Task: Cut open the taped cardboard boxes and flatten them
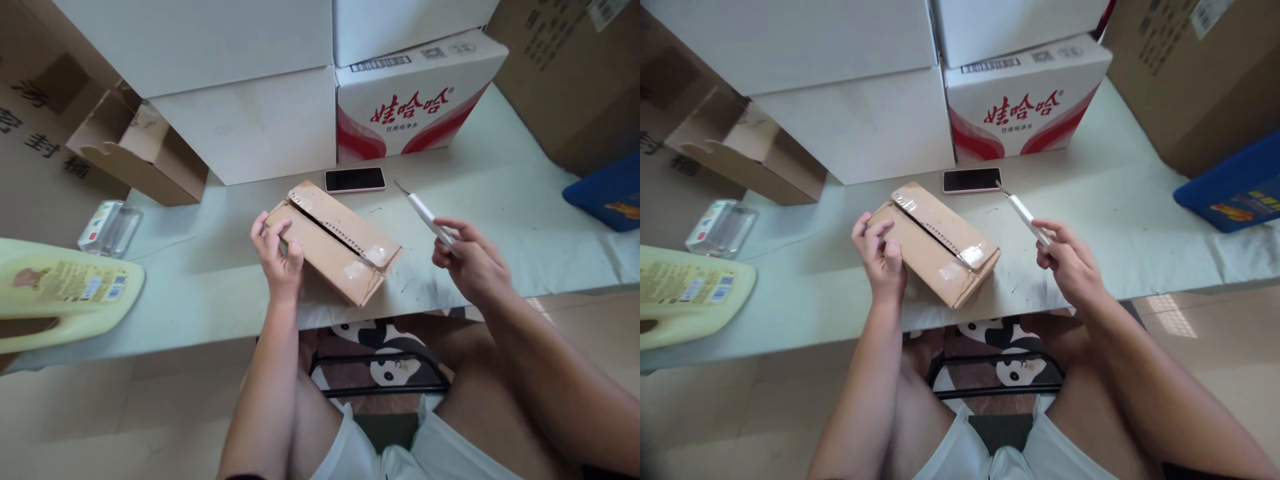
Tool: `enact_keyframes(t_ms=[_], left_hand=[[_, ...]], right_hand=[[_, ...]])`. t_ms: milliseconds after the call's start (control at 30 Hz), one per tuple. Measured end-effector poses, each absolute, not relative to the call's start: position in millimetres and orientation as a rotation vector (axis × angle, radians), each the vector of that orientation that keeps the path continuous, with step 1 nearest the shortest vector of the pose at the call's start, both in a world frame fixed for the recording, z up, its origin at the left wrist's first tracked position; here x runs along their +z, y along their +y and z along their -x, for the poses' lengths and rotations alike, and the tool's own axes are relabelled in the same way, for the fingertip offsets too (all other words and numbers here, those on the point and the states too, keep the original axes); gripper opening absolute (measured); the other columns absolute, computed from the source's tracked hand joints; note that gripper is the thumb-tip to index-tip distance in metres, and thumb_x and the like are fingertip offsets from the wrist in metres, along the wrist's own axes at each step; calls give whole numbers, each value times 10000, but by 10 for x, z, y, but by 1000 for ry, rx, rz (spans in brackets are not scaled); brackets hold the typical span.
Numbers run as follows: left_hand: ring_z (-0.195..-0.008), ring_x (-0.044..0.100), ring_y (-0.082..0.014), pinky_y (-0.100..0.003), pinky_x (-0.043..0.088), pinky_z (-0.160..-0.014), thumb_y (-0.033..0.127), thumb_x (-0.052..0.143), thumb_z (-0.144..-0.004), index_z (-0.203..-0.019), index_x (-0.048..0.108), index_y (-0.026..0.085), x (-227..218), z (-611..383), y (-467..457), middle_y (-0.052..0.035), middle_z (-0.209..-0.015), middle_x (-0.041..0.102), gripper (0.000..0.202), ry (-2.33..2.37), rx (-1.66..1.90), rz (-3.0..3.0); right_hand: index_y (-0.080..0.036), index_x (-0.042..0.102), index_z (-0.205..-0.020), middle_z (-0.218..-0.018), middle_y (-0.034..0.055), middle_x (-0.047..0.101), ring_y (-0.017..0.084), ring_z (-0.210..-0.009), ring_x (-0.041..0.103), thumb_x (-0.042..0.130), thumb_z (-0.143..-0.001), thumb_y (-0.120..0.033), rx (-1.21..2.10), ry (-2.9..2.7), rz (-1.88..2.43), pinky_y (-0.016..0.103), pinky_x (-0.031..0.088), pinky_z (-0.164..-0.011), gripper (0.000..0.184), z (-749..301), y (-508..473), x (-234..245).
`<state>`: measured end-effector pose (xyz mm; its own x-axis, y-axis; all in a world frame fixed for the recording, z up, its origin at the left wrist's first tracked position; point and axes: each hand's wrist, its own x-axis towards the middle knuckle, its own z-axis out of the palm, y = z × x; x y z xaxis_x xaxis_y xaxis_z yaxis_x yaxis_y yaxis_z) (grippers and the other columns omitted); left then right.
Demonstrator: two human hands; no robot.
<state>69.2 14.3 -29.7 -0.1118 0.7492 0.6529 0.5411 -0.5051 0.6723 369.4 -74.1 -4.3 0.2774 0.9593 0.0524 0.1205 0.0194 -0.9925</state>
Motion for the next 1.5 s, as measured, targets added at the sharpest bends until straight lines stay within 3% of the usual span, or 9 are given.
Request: enact_keyframes(t_ms=[100, 200, 267, 433, 833, 1067, 1267, 1500], left_hand=[[-1076, 567, -237, -415, 495, -938, 502, 486, -906, -1101, 635, 164, -296, -778, 112, -179, -1345, 421, 418, 1553, 1663, -1936], [-1134, 538, -259, -438, 477, -970, 445, 494, -901, -1113, 626, 153, -303, -886, 91, -184, -1340, 398, 385, 1632, 1689, -1911], [-1191, 511, -272, -444, 461, -1000, 414, 494, -898, -1107, 623, 151, -310, -940, 91, -183, -1328, 395, 360, 1646, 1725, -1917], [-1161, 520, -255, -428, 472, -992, 427, 487, -903, -1089, 623, 157, -315, -966, 107, -174, -1309, 401, 355, 1652, 1751, -1938], [-1087, 547, -237, -414, 483, -947, 423, 490, -889, -1077, 610, 154, -272, -947, 95, -181, -1322, 392, 350, 1623, 1712, -1918], [-1094, 548, -239, -418, 468, -968, 480, 474, -911, -1082, 611, 147, -273, -940, 104, -189, -1329, 395, 399, 1579, 1724, -1943], [-1196, 521, -255, -438, 419, -1052, 439, 463, -909, -1093, 611, 164, -295, -951, 124, -178, -1333, 413, 362, 1549, 1694, -1997], [-1278, 467, -270, -425, 421, -1050, 357, 495, -875, -1082, 616, 165, -300, -965, 132, -179, -1337, 420, 307, 1527, 1694, -1967]], right_hand=[[-321, 706, -1058, -646, -8, 561, 163, -555, 536, 556, -860, -300, 916, -1276, 1189, 305, 452, -490, 249, -3582, -1011, 182], [-331, 735, -1083, -867, 33, 735, 185, -667, 665, 659, -843, -289, 772, -1571, 1335, 305, 527, -540, 256, -3488, -1169, 398], [-332, 752, -1065, -820, 23, 755, 164, -582, 652, 641, -856, -267, 634, -1706, 1348, 291, 519, -506, 245, -3455, -1183, 490], [-301, 761, -1073, -488, -50, 604, 89, -333, 454, 584, -876, -198, 440, -1814, 1354, 228, 351, -341, 284, -3436, -1163, 589], [-270, 786, -970, -381, -71, 440, 69, -286, 286, 559, -901, -253, 281, -1693, 1564, 248, 219, -299, 238, -3356, -1232, 673], [-249, 786, -1022, -450, -36, 592, 82, -319, 444, 561, -910, -260, 116, -1804, 1556, 237, 321, -326, 252, -3336, -1263, 680], [-223, 786, -1002, -589, 6, 721, 105, -403, 584, 570, -911, -216, 96, -1864, 1601, 236, 439, -396, 235, -3400, -1292, 754], [-196, 780, -1025, -613, 23, 726, 135, -448, 627, 564, -929, -232, 57, -1909, 1565, 270, 484, -435, 238, -3438, -1355, 803]])
